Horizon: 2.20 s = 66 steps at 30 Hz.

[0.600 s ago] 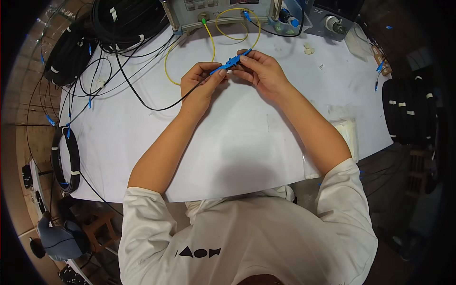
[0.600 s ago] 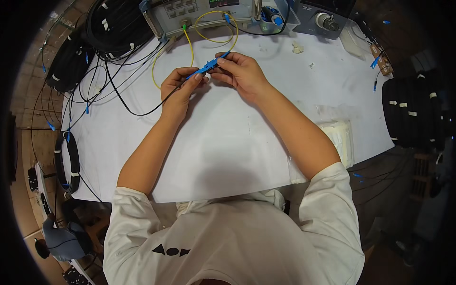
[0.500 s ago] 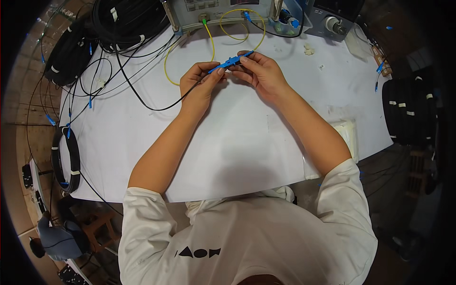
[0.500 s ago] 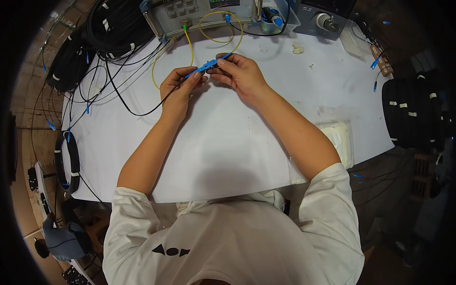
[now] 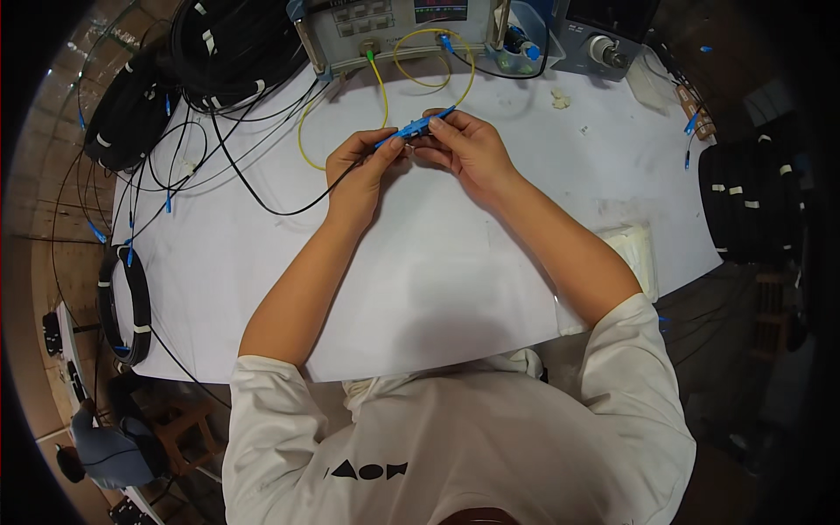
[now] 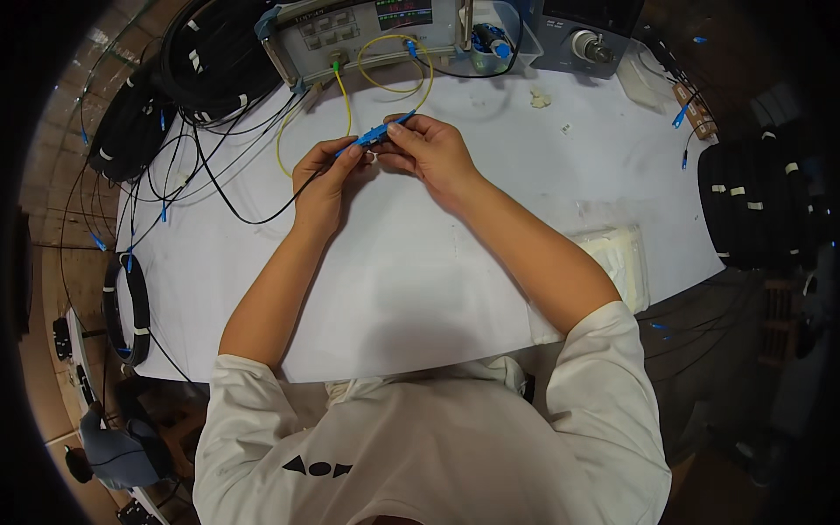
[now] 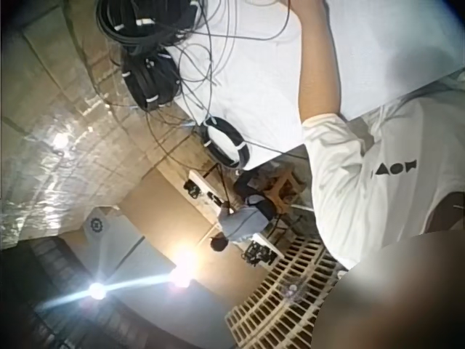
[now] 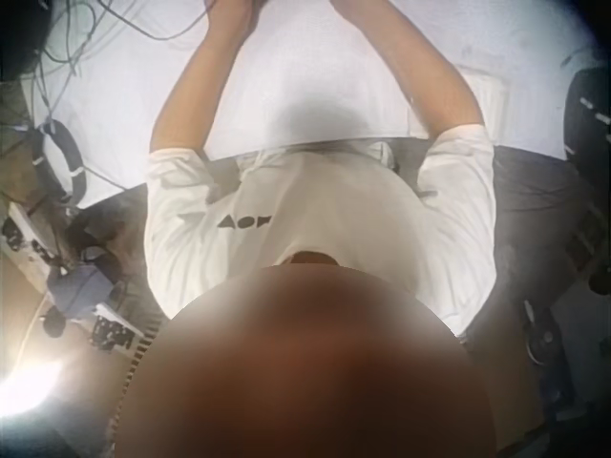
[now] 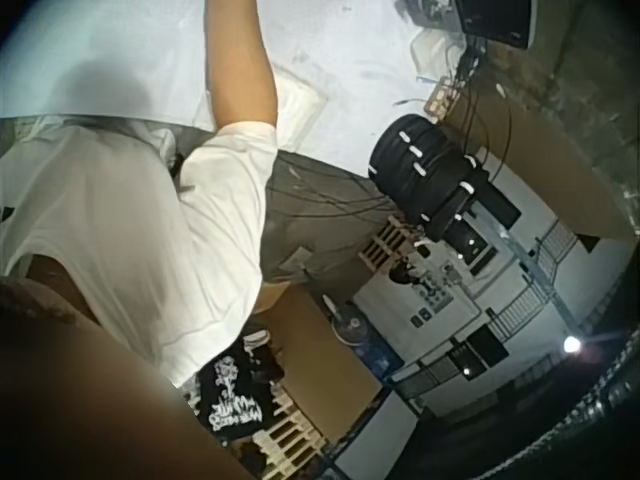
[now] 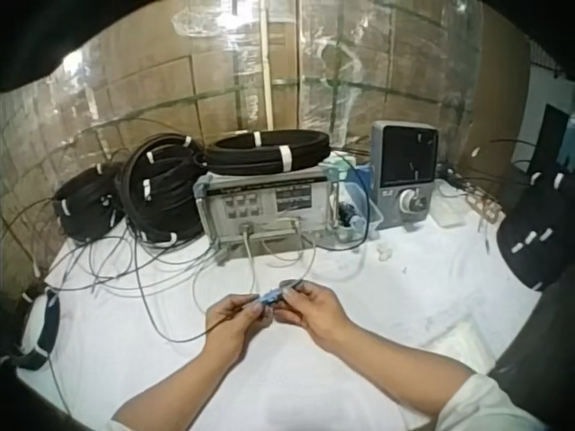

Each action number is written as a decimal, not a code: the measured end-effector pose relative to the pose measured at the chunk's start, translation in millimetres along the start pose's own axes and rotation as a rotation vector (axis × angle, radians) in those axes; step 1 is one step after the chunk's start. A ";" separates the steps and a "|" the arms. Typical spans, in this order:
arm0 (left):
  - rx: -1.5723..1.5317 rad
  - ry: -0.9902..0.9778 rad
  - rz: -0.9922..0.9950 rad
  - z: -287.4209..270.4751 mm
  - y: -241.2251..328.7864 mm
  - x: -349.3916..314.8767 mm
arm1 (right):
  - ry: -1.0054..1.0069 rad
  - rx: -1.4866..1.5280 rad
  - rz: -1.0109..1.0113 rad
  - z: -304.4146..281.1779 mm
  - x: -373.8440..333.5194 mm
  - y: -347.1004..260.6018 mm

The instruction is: Testing and connecting optical fiber cables using a measurement device at a workbench.

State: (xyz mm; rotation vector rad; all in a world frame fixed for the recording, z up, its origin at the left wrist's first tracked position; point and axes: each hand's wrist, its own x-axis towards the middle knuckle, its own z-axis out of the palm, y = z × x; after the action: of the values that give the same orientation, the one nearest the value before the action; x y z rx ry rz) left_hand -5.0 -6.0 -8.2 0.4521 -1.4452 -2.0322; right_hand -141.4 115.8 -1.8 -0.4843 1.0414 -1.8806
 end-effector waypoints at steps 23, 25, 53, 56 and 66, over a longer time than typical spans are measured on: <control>0.311 0.125 0.001 6.1 4.0 2.7 | 0.088 -0.339 -0.131 10.6 -1.4 6.5; 0.306 0.119 -0.028 4.6 3.7 2.6 | 0.076 -0.381 -0.152 11.9 -3.3 4.0; -0.053 -0.244 -0.212 -28.2 15.1 11.2 | -0.249 -0.219 0.083 -14.5 8.1 -8.8; -0.069 -0.268 -0.217 -29.2 15.8 11.4 | -0.268 -0.210 0.093 -15.1 7.6 -10.2; -0.054 -0.270 -0.214 -29.9 15.9 11.7 | -0.282 -0.212 0.085 -16.3 8.5 -7.8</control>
State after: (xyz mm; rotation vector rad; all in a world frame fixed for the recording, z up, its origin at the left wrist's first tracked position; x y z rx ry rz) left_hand 8.0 -39.0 -3.0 0.3308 -1.5489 -2.3712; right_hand -160.9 118.0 -5.5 -0.7916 1.0560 -1.5804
